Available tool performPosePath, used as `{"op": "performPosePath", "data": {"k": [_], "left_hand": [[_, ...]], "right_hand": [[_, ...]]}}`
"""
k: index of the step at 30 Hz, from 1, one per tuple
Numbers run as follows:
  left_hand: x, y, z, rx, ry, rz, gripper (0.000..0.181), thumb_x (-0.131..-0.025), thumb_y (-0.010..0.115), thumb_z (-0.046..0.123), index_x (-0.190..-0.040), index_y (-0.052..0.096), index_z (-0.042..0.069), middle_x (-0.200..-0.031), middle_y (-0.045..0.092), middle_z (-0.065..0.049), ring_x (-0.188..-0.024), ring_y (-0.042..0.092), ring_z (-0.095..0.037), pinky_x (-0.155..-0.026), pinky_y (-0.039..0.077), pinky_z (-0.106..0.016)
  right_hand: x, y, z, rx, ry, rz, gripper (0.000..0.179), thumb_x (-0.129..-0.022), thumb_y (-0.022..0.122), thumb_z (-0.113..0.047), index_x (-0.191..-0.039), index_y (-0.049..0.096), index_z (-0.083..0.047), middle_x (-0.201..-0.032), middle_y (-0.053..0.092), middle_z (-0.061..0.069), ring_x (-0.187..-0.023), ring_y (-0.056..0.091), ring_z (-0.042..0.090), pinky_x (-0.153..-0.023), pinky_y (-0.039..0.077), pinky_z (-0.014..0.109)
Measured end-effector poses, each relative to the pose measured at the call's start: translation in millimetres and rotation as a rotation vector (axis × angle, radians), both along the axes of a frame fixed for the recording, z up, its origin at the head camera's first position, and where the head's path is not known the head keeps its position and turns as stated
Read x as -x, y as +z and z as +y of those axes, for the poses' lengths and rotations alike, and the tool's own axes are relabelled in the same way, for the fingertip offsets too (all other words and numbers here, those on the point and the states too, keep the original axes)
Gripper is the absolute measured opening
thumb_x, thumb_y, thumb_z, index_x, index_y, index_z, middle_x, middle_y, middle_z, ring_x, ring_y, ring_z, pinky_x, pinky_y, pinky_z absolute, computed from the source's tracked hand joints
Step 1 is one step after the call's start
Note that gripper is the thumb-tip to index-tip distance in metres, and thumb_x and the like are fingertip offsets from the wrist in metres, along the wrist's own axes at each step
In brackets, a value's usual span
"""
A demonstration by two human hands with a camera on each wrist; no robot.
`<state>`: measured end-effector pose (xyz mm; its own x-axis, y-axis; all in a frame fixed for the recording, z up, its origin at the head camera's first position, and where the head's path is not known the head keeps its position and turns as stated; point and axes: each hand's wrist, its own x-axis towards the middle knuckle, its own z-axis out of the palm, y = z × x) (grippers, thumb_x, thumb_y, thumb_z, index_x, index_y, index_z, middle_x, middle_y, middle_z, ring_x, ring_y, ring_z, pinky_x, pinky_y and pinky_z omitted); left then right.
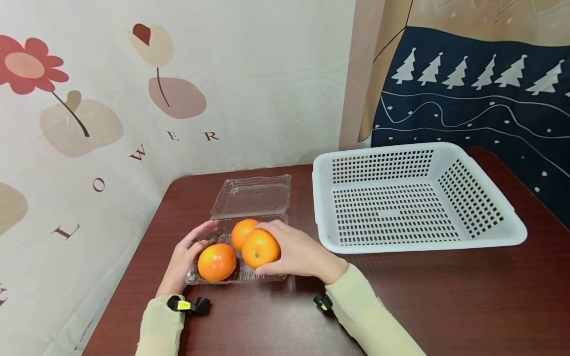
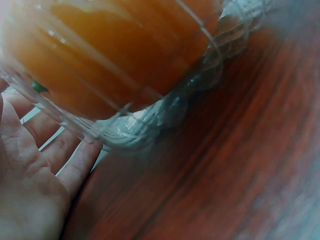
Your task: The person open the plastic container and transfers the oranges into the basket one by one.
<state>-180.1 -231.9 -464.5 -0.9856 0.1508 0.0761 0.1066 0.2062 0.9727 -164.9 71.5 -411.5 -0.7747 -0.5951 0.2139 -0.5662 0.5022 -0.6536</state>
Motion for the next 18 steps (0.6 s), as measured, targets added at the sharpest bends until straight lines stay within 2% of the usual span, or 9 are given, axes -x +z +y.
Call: {"op": "performPosePath", "data": {"k": [10,18], "left_hand": [[-0.7,1.9,-0.4,-0.002,0.001,-0.015,0.04,-0.093,0.042,0.007,-0.13,0.047,0.024,-0.132,0.046,-0.001,-0.12,0.042,-0.017,-0.093,0.039,-0.023],[-5.5,14.3,5.2,-0.005,-0.003,-0.025,0.041,-0.093,0.04,0.002,-0.131,0.045,0.017,-0.132,0.045,-0.006,-0.119,0.042,-0.023,-0.095,0.038,-0.029]], "right_hand": [[-8.0,13.8,-3.9,0.017,-0.001,0.003,0.073,-0.063,0.063,-0.065,-0.126,0.036,-0.038,-0.114,0.042,-0.019,-0.09,0.049,0.001,-0.074,0.046,0.027],[-13.3,23.8,-3.8,0.04,0.008,0.027,0.071,-0.065,0.063,-0.063,-0.126,0.038,-0.035,-0.118,0.04,-0.018,-0.092,0.049,0.001,-0.074,0.046,0.027]]}}
